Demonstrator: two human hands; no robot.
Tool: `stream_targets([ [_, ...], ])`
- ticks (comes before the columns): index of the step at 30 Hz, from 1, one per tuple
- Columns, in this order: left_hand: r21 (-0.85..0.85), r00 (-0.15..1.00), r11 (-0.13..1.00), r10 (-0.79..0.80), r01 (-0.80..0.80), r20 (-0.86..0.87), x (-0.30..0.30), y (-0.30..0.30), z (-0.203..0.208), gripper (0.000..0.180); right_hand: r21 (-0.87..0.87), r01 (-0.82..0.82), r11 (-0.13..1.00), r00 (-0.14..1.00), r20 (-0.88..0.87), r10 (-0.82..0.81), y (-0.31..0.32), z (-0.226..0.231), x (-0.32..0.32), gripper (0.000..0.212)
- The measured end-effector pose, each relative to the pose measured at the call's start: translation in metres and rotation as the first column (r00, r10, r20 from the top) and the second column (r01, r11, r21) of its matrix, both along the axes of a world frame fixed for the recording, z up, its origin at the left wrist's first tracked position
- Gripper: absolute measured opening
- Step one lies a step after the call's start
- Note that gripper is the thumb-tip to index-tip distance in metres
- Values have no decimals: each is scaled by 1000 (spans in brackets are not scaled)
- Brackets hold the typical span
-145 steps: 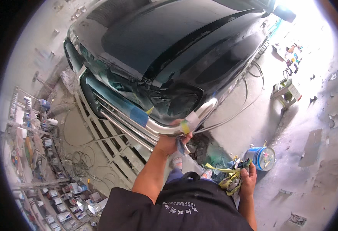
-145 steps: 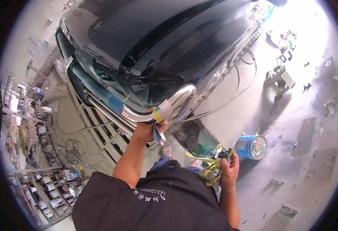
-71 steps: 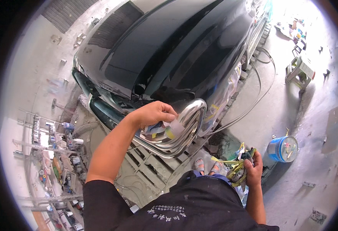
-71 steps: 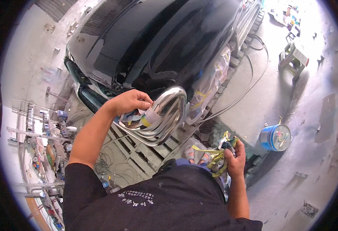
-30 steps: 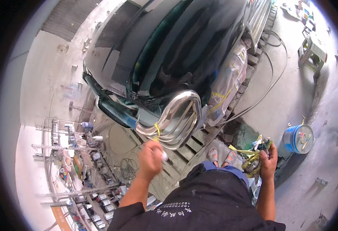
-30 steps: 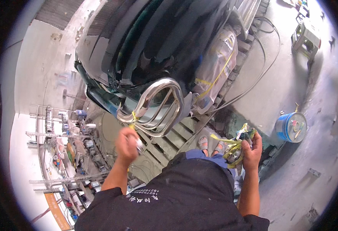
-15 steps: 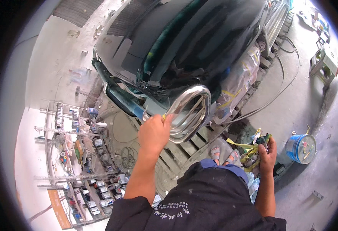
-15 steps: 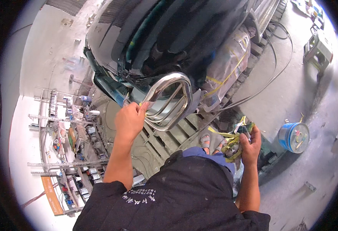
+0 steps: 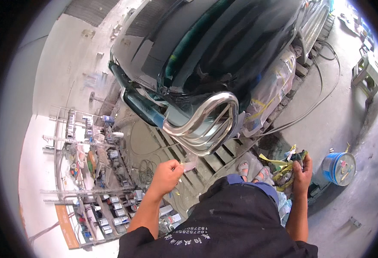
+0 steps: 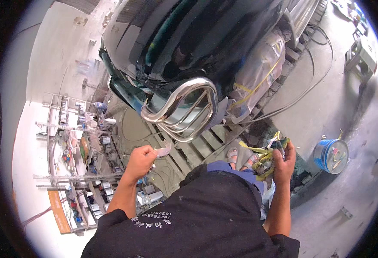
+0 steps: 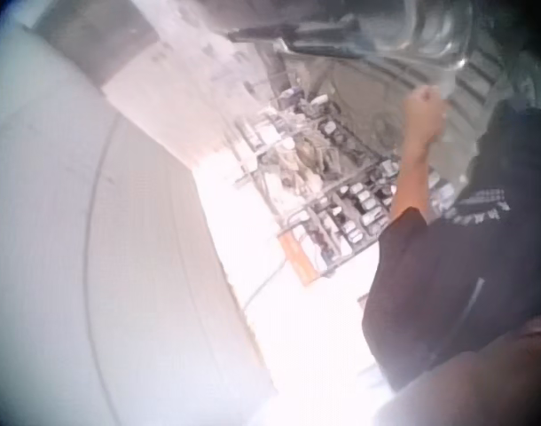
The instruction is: The person removes masking tape and protective paper from the front bumper and hood of a dark green car in a workshop. They peel off strips of tape and crumple the paper, working around the headlight and grille areas.
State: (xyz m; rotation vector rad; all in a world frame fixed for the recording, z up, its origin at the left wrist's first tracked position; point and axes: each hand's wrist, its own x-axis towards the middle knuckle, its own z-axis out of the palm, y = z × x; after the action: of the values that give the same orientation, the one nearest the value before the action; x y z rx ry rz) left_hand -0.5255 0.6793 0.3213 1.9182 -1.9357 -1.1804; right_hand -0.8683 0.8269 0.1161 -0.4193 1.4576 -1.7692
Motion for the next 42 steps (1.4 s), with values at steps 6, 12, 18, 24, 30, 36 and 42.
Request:
stream_targets([
  [6, -212, 907, 962, -239, 173, -347, -10, 16, -25, 20, -100, -413, 905, 908, -123, 401, -33, 55, 16, 67],
  [12, 23, 745, 985, -116, 173, -656, -65, 14, -44, 16, -139, -756, 639, 638, -371, 675, -69, 125, 71, 82],
  [18, 190, 509, 976, 219, -109, -833, -59, 21, -59, 22, -146, -686, 713, 550, -745, 377, -79, 137, 125, 82],
  [24, 130, 353, 975, 60, 180, -934, -16, 27, -40, 54, -150, -607, 780, 366, -925, 107, -74, 171, 179, 85],
  [30, 277, 313, 941, 208, 195, -927, 51, 30, -62, 40, -79, -497, 864, 206, -978, 29, -87, 158, 241, 93],
  [36, 360, 163, 892, 326, 273, -931, 123, 6, -72, 39, -37, -525, 851, 360, -915, 182, -85, 149, 340, 106],
  [42, 426, 110, 811, 419, 402, -901, 156, -5, -57, 76, 13, -433, 901, 436, -872, 222, -73, 149, 389, 108],
])
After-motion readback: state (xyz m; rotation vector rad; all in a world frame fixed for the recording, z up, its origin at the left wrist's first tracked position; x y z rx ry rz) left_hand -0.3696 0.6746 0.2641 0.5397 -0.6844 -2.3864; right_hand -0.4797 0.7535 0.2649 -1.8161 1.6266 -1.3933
